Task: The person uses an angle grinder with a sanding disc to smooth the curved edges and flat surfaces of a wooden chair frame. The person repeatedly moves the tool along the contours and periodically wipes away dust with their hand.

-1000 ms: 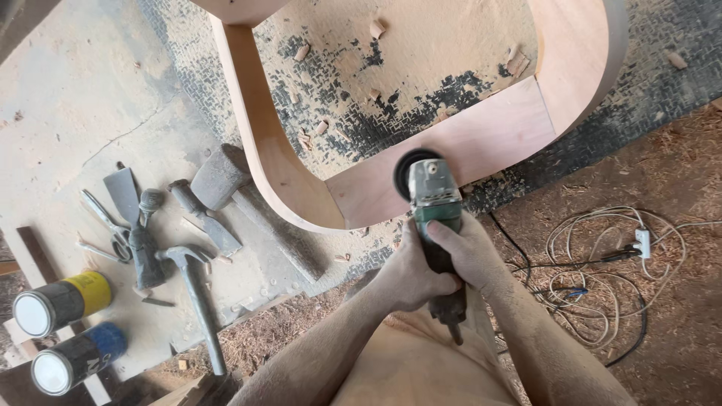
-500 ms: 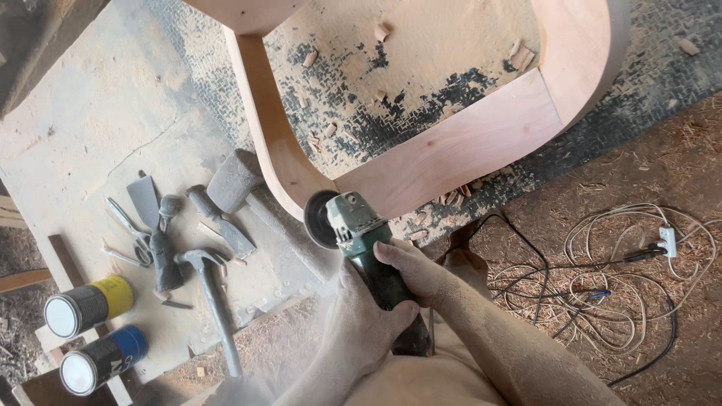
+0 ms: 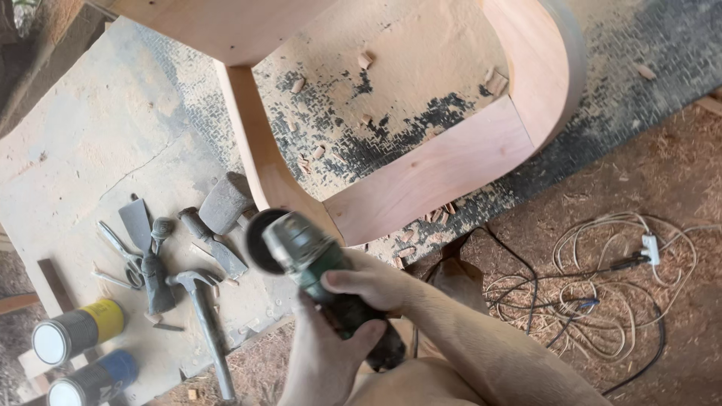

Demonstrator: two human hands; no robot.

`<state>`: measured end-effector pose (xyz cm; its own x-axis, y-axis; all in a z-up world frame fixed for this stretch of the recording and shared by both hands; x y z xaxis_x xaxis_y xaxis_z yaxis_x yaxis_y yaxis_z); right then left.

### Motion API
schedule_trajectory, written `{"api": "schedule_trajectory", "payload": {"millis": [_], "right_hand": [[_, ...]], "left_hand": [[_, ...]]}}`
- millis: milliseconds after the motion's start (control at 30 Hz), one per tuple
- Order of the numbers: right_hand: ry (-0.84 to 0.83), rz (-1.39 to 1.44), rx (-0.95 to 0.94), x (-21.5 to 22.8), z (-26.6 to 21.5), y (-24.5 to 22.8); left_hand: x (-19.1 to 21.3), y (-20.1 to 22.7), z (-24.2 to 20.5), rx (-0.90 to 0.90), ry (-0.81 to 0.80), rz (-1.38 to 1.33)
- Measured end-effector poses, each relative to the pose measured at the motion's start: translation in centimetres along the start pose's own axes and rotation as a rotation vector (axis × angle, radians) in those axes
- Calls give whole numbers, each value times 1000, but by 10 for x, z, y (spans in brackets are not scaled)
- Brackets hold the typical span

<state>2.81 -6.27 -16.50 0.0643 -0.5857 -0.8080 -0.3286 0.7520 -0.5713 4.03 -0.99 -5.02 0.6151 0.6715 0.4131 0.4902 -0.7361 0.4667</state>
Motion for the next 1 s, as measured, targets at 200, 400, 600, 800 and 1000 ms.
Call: {"api": "schedule_trajectory", "payload": {"millis": [200, 400, 600, 800, 1000], "right_hand": [[447, 118, -259, 67, -52, 3], [572, 226, -295, 85, -72, 4], [503, 140, -301, 75, -25, -6], [514, 120, -372, 66, -11, -12], [499, 7, -446, 57, -42, -3]], "left_hand": [[-41, 13, 26, 112, -325, 190], [-46, 20, 25, -25, -424, 66], [-15, 20, 42, -34, -348, 66], [-2, 23, 48, -165, -346, -84], [-17, -6, 35, 90, -401, -227]]}}
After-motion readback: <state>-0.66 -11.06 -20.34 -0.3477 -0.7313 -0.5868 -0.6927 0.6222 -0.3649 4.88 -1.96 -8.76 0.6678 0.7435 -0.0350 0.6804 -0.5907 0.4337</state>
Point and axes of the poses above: each hand's wrist, its own z-axis towards the middle knuckle, its own x-axis out of the back of the hand, y = z × x, the point moved 6 cm from there along z, towards the middle knuckle, and after that the axes turned 7 degrees about -z, right-handed, at the moved point
